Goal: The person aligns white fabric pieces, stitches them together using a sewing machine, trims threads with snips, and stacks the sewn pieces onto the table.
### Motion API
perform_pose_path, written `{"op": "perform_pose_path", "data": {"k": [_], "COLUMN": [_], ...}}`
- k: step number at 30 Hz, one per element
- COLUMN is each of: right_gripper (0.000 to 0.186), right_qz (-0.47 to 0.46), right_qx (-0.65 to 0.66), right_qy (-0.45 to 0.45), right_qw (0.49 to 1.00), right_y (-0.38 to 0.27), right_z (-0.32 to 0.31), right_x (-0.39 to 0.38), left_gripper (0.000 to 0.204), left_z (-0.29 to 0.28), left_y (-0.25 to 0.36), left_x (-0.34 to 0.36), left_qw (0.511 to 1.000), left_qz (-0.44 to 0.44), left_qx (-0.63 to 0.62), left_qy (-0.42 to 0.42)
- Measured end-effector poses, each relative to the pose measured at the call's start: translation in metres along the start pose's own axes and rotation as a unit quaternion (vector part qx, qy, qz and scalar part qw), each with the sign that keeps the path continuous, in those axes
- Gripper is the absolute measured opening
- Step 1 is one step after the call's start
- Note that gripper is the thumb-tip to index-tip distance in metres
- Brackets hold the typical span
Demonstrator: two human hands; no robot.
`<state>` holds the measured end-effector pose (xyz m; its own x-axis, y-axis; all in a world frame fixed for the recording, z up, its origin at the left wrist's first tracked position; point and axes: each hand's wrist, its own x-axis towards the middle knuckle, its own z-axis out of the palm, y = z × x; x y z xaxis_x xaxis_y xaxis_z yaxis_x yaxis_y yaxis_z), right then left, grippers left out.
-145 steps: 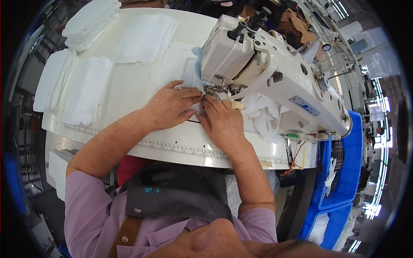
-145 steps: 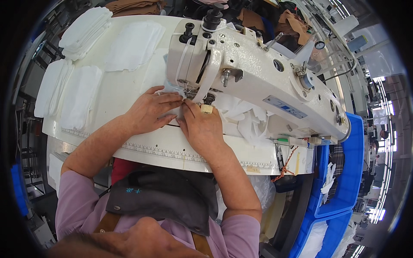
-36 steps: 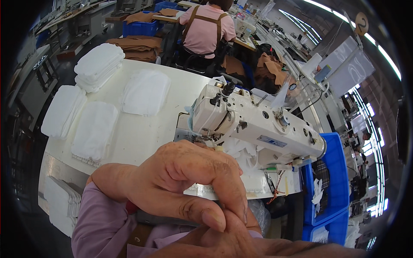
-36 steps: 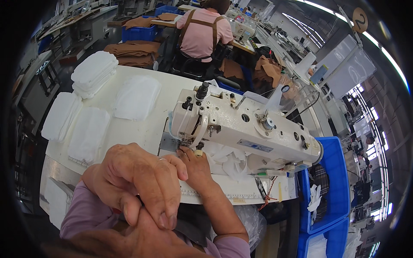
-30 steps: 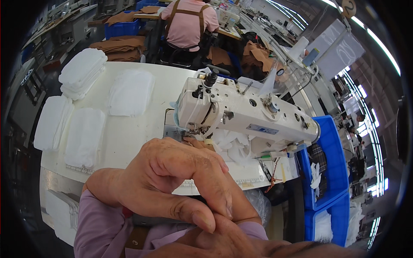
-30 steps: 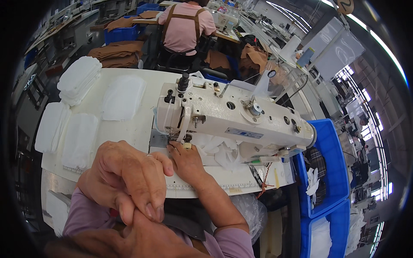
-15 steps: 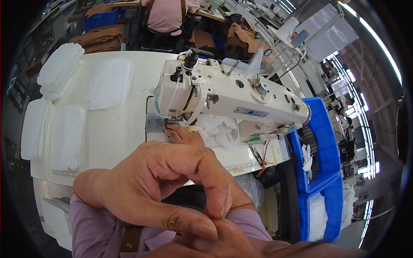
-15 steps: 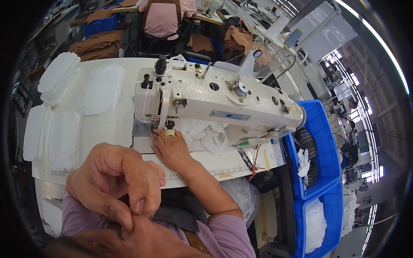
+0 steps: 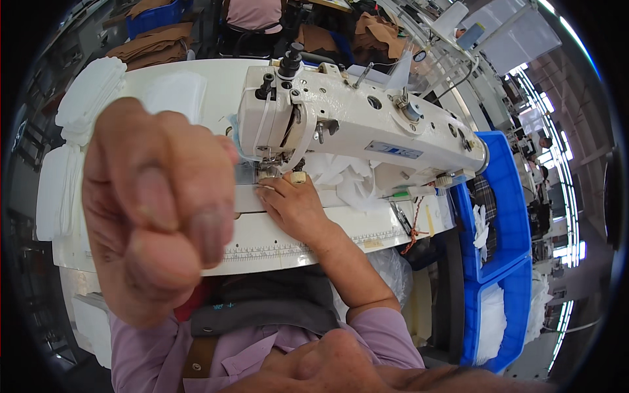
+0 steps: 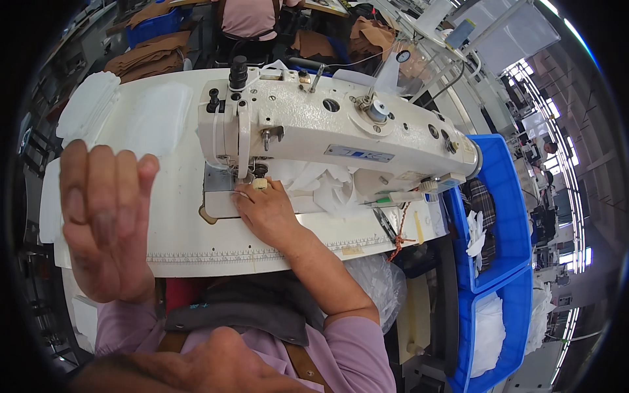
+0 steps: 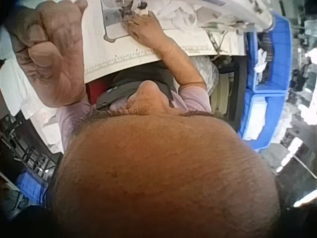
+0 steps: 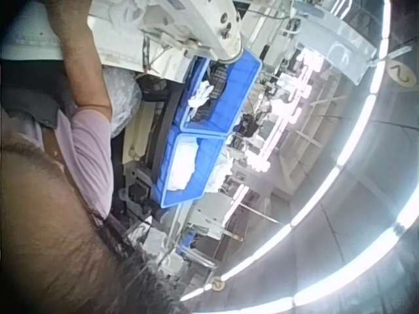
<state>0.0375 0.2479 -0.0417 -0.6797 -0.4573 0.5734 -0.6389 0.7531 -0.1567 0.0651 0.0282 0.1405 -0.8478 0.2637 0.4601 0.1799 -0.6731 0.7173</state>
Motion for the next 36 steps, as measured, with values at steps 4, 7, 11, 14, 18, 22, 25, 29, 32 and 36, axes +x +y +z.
{"op": "perform_pose_path", "data": {"k": [4, 7, 11, 14, 18, 22, 25, 29, 32, 36], "right_gripper": [0.011, 0.015, 0.023, 0.037, 0.049, 0.046, 0.040, 0.030, 0.026, 0.023], "right_qz": [0.031, 0.030, 0.115, 0.135, 0.161, 0.186, 0.207, 0.151, 0.074, 0.119], "right_qx": [-0.013, -0.021, -0.105, -0.122, -0.127, -0.135, -0.135, -0.146, -0.163, -0.104], "right_qy": [0.017, 0.053, -0.007, 0.021, 0.023, 0.001, -0.016, 0.003, -0.007, 0.059], "right_qw": [0.999, 0.998, 0.988, 0.983, 0.978, 0.973, 0.969, 0.978, 0.984, 0.986], "right_y": [0.001, -0.005, 0.006, 0.019, 0.025, 0.038, 0.041, 0.036, 0.030, 0.023], "right_z": [-0.007, -0.005, -0.002, -0.003, -0.018, -0.050, -0.069, -0.080, -0.096, -0.120], "right_x": [-0.005, 0.004, -0.005, -0.018, -0.031, -0.065, -0.084, -0.092, -0.090, -0.075], "left_gripper": [0.041, 0.037, 0.037, 0.036, 0.037, 0.037, 0.037, 0.036, 0.036, 0.036], "left_z": [-0.018, -0.018, -0.026, -0.025, -0.027, -0.029, -0.029, -0.033, -0.033, -0.033], "left_y": [0.012, 0.024, 0.022, 0.026, 0.022, 0.022, 0.016, 0.012, 0.010, 0.008], "left_x": [-0.003, -0.014, -0.019, -0.015, -0.015, -0.012, -0.010, -0.010, -0.008, -0.005], "left_qw": [0.985, 0.981, 0.976, 0.978, 0.978, 0.976, 0.974, 0.971, 0.970, 0.971], "left_qz": [0.098, 0.131, 0.187, 0.151, 0.165, 0.164, 0.162, 0.150, 0.143, 0.143], "left_qx": [-0.056, -0.026, 0.013, 0.042, 0.026, 0.025, 0.047, 0.073, 0.075, 0.075], "left_qy": [-0.130, -0.143, -0.113, -0.140, -0.127, -0.143, -0.154, -0.174, -0.180, -0.177]}}
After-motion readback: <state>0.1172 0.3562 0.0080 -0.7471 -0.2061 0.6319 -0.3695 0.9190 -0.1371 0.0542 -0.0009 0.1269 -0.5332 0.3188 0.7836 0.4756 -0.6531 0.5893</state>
